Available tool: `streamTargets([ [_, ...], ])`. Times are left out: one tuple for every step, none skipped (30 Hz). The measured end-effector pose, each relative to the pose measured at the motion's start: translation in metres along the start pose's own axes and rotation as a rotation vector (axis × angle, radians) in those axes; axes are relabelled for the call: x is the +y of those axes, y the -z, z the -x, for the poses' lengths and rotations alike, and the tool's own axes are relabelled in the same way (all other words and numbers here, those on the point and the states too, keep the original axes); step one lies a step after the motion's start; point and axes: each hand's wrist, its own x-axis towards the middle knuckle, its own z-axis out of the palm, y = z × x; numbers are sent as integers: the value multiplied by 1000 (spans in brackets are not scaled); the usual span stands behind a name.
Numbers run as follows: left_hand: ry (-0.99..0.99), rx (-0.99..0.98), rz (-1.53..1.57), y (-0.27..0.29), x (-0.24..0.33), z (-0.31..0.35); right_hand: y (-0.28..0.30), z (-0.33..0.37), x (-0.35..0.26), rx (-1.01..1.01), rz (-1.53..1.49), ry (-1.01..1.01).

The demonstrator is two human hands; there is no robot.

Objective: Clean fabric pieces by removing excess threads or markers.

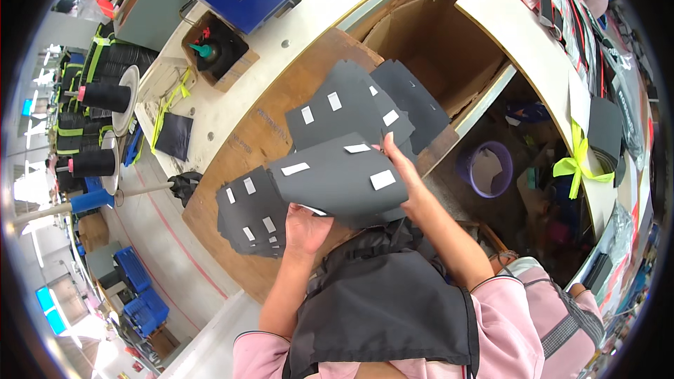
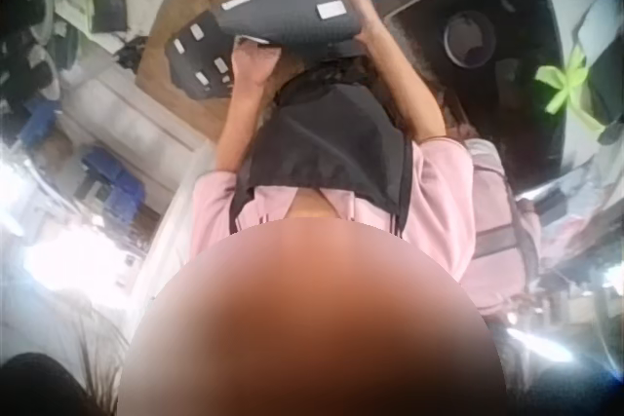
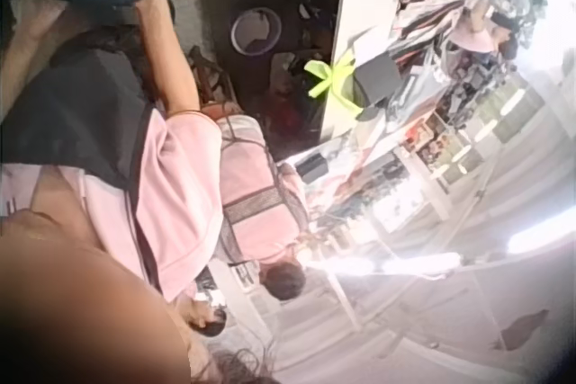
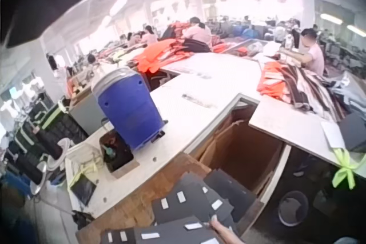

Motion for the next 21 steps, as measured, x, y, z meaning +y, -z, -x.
streamTargets([
  [2,23,10,11,0,1,7,-4,-3,26,174,65],
  [14,19,8,18,0,3,17,-5,-9,61,345,135],
  [58,23,-131,27,4,9,20,0,-22,4,571,63],
  [100,27,-270,33,11,13,14,5,-26,41,661,121],
  [161,-109,-126,32,19,13,18,7,-31,-31,722,180],
  [36,112,-322,22,27,5,16,6,-35,-109,785,232],
  [-93,107,-505,13,39,0,10,14,-43,-175,864,181],
  [-215,97,-689,1,47,-5,9,16,-45,-173,863,179],
  [-210,99,-688,-20,48,-9,9,17,-46,-245,1016,153],
  [-155,-28,-944,-47,45,-11,10,18,-47,-315,1166,125],
  [-105,-156,-1198,-67,40,-14,9,17,-50,-362,1306,102],
  [-140,-228,-1376,-79,30,-17,2,19,-50,-373,1308,97],
  [3,-255,-1404,-89,25,-23,-8,22,-50,-381,1312,131],
  [146,-283,-1429,-95,23,-27,-16,23,-48,-390,1315,169],
  [144,-281,-1431,-93,19,-27,-17,21,-43,-307,1383,308],
  [191,-137,-1301,-87,14,-26,-20,23,-37,-309,1383,309],
  [238,6,-1166,-82,12,-25,-23,24,-27,-26,1519,791],
  [240,13,-1163,-80,9,-22,-23,29,-19,281,1590,1276],
  [148,49,-1107,-78,8,-19,-24,40,-15,332,1565,1283],
  [56,83,-1047,-79,4,-16,-23,50,-9,324,1569,1276],
  [57,87,-1044,-82,0,-15,-22,58,-2,296,1536,1200],
])
